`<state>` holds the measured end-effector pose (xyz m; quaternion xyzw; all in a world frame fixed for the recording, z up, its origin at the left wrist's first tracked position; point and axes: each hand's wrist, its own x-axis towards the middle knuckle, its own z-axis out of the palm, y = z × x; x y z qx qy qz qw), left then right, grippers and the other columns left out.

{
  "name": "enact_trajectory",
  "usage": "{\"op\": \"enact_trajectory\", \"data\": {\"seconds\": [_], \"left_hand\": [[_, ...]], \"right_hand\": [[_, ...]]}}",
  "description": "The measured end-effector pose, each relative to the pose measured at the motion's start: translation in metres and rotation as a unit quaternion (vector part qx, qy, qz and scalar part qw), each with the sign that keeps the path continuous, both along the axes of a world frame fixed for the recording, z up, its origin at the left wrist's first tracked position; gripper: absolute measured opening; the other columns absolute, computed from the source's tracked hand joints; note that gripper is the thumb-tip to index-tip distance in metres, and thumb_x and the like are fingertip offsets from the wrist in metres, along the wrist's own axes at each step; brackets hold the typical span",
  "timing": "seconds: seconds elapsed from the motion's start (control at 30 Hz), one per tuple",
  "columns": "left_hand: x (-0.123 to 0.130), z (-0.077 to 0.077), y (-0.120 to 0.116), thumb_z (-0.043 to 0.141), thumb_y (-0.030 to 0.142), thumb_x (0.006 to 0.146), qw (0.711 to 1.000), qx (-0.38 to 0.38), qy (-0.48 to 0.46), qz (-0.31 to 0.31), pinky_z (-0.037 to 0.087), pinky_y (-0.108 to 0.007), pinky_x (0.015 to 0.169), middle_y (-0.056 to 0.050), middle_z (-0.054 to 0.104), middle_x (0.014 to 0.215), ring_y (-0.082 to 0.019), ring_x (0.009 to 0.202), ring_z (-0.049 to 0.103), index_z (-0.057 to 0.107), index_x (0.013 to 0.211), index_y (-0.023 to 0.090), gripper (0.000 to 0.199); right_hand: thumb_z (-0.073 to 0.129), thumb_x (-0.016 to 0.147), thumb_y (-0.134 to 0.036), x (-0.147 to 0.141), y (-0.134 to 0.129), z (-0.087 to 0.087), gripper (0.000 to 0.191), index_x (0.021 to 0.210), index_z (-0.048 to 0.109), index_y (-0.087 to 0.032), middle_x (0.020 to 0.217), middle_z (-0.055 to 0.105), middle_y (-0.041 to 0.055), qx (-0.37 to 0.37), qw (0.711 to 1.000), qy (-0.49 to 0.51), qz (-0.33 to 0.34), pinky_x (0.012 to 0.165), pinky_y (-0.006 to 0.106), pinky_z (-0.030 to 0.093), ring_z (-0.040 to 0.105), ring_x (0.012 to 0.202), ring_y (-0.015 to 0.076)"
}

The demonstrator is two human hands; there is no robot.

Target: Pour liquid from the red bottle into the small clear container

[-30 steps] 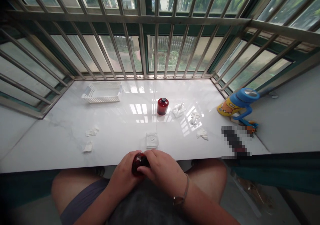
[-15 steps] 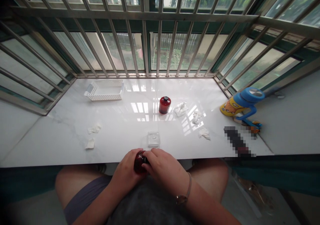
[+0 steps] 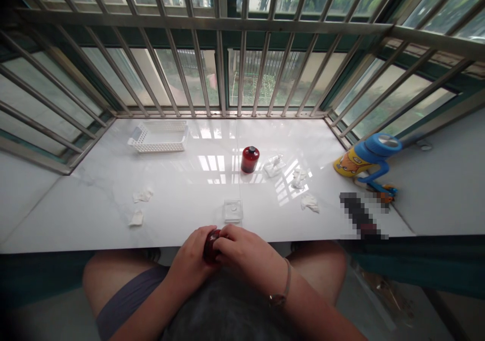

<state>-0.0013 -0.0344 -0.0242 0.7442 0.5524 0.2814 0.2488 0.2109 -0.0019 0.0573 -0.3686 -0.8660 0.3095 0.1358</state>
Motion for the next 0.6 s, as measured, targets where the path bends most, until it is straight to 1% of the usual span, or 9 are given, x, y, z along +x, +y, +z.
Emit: {"op": "enact_trajectory", "data": {"seconds": [0.07, 0.13, 0.27, 0.4, 0.43, 0.5, 0.6], "left_hand": [[0.0, 0.0, 0.0, 0.08, 0.019, 0.074, 1.0, 0.006, -0.002, 0.005, 0.064, -0.049, 0.097, -0.009, 0.075, 0.12, -0.032, 0.109, 0.074, 0.057, 0.132, 0.024, 0.062], [0.0, -0.001, 0.0, 0.08, 0.021, 0.075, 1.0, 0.013, -0.001, 0.009, 0.064, -0.049, 0.096, -0.009, 0.075, 0.12, -0.031, 0.108, 0.075, 0.057, 0.133, 0.024, 0.063], [0.001, -0.002, 0.0, 0.082, 0.024, 0.077, 1.0, 0.024, 0.01, 0.013, 0.064, -0.049, 0.096, -0.01, 0.074, 0.119, -0.031, 0.107, 0.075, 0.056, 0.134, 0.023, 0.062], [-0.001, -0.003, 0.001, 0.083, 0.026, 0.079, 0.999, 0.02, 0.015, 0.019, 0.064, -0.049, 0.096, -0.01, 0.074, 0.119, -0.032, 0.107, 0.075, 0.057, 0.132, 0.023, 0.059], [-0.002, -0.003, 0.001, 0.083, 0.026, 0.079, 1.0, 0.018, 0.013, 0.02, 0.064, -0.05, 0.096, -0.01, 0.074, 0.12, -0.032, 0.108, 0.075, 0.057, 0.132, 0.023, 0.06], [-0.003, -0.003, 0.001, 0.084, 0.025, 0.078, 1.0, 0.012, 0.006, 0.018, 0.064, -0.05, 0.098, -0.011, 0.074, 0.122, -0.032, 0.111, 0.074, 0.056, 0.135, 0.023, 0.063], [-0.005, -0.003, 0.0, 0.086, 0.026, 0.078, 1.0, 0.002, -0.005, 0.019, 0.063, -0.05, 0.099, -0.01, 0.074, 0.124, -0.032, 0.113, 0.074, 0.056, 0.136, 0.024, 0.066]], "right_hand": [[0.069, 0.099, -0.012, 0.0, 0.001, 0.0, 0.016, 0.11, 0.074, -0.023, 0.115, 0.072, 0.0039, 0.01, 1.0, 0.0, 0.002, 0.087, 0.029, 0.059, 0.07, 0.098, 0.0174], [0.065, 0.1, -0.01, 0.002, 0.001, -0.001, 0.019, 0.112, 0.073, -0.023, 0.117, 0.073, 0.0035, 0.021, 1.0, 0.004, 0.005, 0.09, 0.029, 0.059, 0.071, 0.102, 0.0176], [0.062, 0.102, -0.008, 0.006, 0.0, -0.001, 0.026, 0.121, 0.07, -0.023, 0.126, 0.075, 0.0057, 0.037, 0.999, 0.027, 0.01, 0.099, 0.033, 0.06, 0.072, 0.111, 0.0193], [0.056, 0.105, -0.01, 0.013, 0.002, -0.002, 0.034, 0.134, 0.066, -0.025, 0.133, 0.074, 0.0079, 0.032, 0.996, 0.085, 0.0, 0.106, 0.036, 0.061, 0.072, 0.119, 0.0184], [0.055, 0.106, -0.012, 0.016, 0.004, -0.002, 0.036, 0.138, 0.065, -0.026, 0.135, 0.073, 0.0082, 0.029, 0.995, 0.099, -0.01, 0.107, 0.036, 0.061, 0.072, 0.121, 0.0183], [0.055, 0.107, -0.017, 0.023, 0.011, -0.007, 0.038, 0.142, 0.064, -0.028, 0.137, 0.071, 0.009, 0.035, 0.991, 0.115, -0.051, 0.108, 0.038, 0.061, 0.072, 0.123, 0.0197], [0.057, 0.106, -0.026, 0.04, 0.027, -0.025, 0.032, 0.137, 0.067, -0.027, 0.133, 0.071, 0.0105, 0.058, 0.98, 0.118, -0.15, 0.105, 0.043, 0.064, 0.071, 0.122, 0.0234]]}}
